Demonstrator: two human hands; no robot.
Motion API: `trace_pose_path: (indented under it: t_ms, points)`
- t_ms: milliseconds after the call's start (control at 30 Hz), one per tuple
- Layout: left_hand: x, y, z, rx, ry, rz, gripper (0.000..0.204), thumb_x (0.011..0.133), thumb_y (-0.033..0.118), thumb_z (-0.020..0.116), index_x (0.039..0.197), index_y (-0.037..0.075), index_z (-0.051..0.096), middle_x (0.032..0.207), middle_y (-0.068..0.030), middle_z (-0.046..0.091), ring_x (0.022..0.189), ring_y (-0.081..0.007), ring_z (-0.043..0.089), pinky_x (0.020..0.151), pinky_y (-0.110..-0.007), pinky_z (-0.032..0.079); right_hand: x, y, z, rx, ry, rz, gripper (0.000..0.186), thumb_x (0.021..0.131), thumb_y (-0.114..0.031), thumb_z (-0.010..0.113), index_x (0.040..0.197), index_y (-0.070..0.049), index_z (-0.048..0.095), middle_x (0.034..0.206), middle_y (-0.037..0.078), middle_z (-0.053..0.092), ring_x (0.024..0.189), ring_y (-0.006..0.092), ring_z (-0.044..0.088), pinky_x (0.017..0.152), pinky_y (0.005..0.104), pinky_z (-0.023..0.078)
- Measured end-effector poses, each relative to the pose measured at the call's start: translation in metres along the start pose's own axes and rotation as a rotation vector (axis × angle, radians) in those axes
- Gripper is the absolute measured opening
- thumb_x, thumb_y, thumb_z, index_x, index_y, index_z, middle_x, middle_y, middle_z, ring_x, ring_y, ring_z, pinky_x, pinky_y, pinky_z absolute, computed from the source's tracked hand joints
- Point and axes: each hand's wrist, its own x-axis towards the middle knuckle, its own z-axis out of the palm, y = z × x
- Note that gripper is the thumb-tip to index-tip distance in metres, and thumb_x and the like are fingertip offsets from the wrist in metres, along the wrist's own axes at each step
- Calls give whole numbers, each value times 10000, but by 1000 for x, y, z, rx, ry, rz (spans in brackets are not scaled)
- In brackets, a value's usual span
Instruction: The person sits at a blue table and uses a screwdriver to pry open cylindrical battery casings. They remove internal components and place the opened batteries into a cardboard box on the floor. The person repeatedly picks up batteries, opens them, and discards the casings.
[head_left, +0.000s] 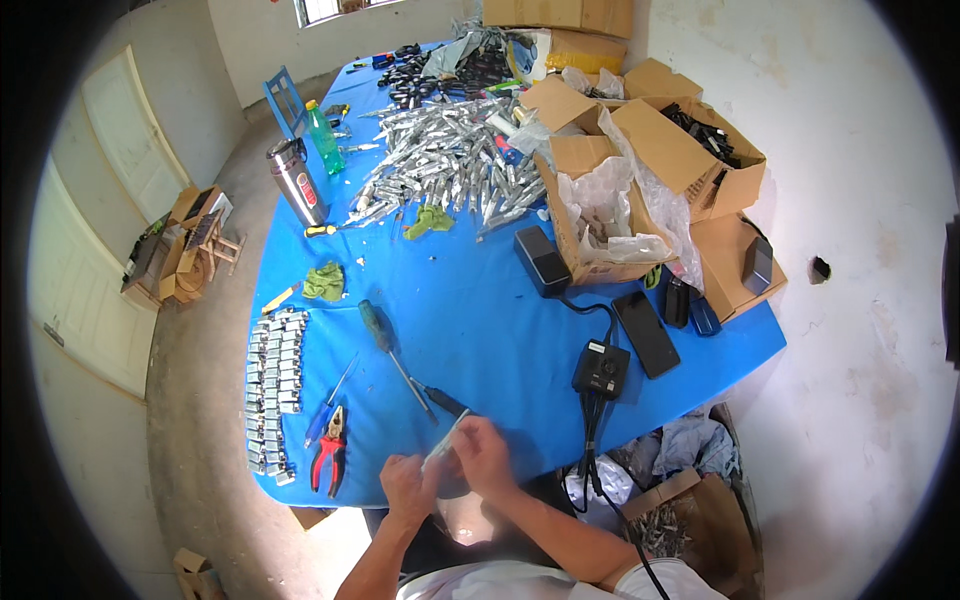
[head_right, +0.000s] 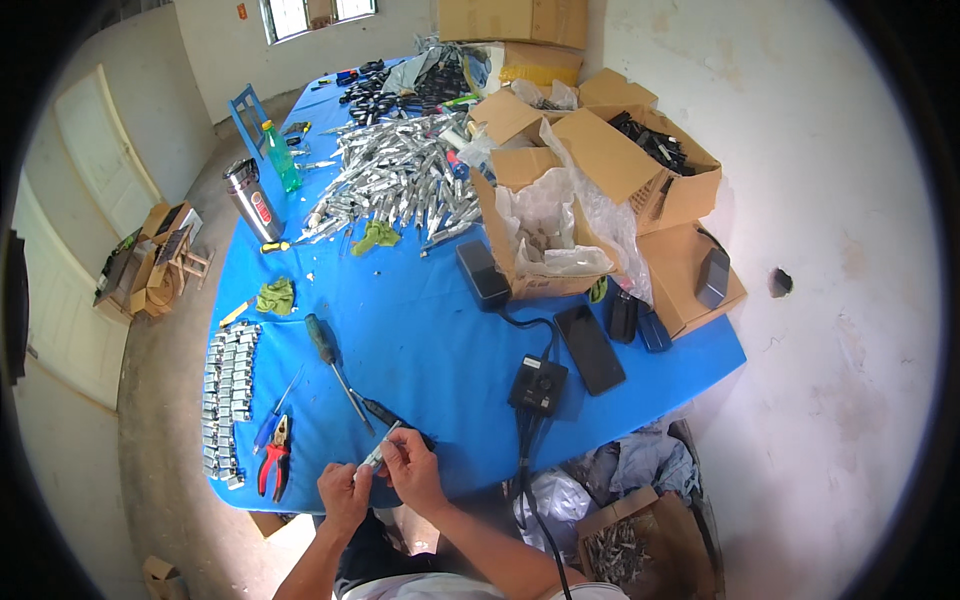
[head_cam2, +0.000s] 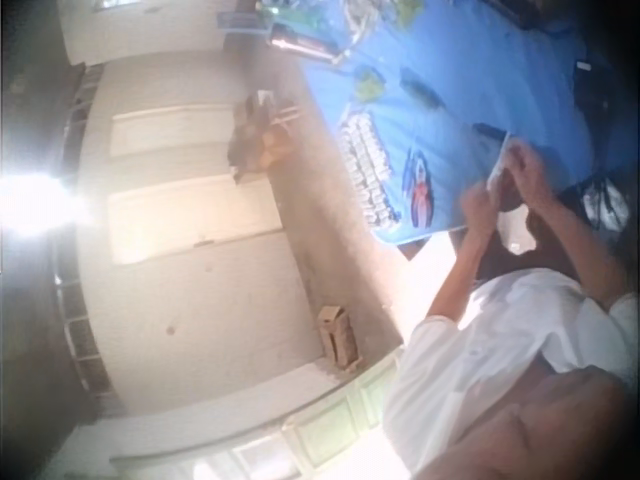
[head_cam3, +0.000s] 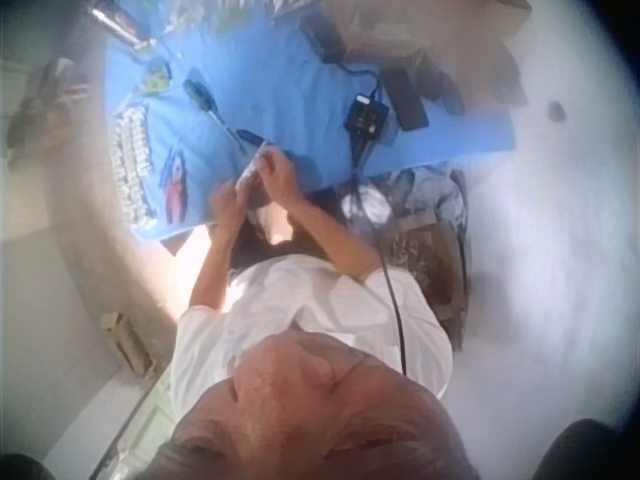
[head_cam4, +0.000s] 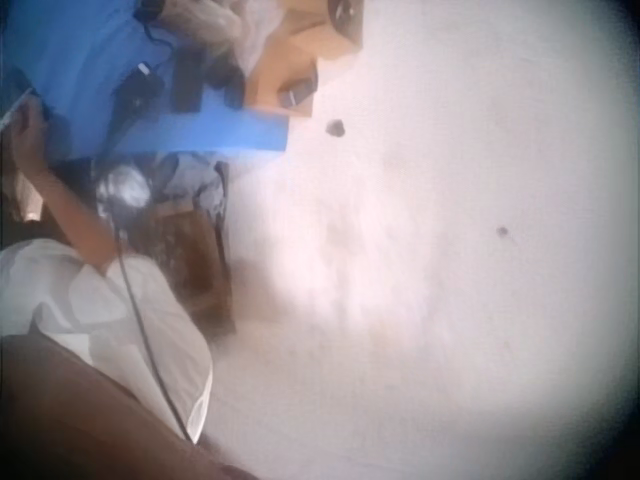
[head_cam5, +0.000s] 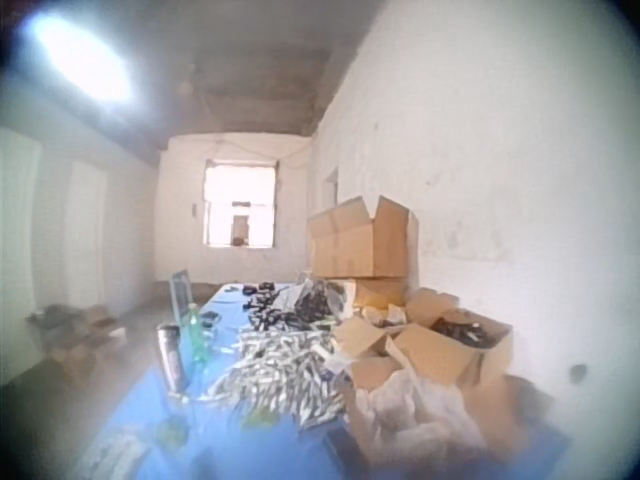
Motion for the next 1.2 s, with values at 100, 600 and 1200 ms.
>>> trace_pose_path:
  t_ms: [100,600,1200]
  points:
    - [0,2,-2,-14,1,12,426,848,274,608,535,33,449,515,-141,432,526,-324,452,499,-436,329,1,-3,-3,-2,-44,-20,190,949,-230,559,1000,-54,511,718,27,595,598,75,590,478,207,470]
    - [-7,3,1,-14,53,-84,386,848,250,605,550,38,482,518,-149,451,554,-336,477,543,-439,368,3,-10,0,76,-78,33,203,943,-190,564,1031,-15,509,793,68,632,636,92,608,485,209,462]
    - [-15,0,5,-180,31,-179,442,947,328,481,619,33,510,587,-152,499,632,-344,494,581,-428,366,18,1,-19,304,-340,168,274,978,-260,495,1058,-17,590,833,45,629,695,110,609,572,225,481]
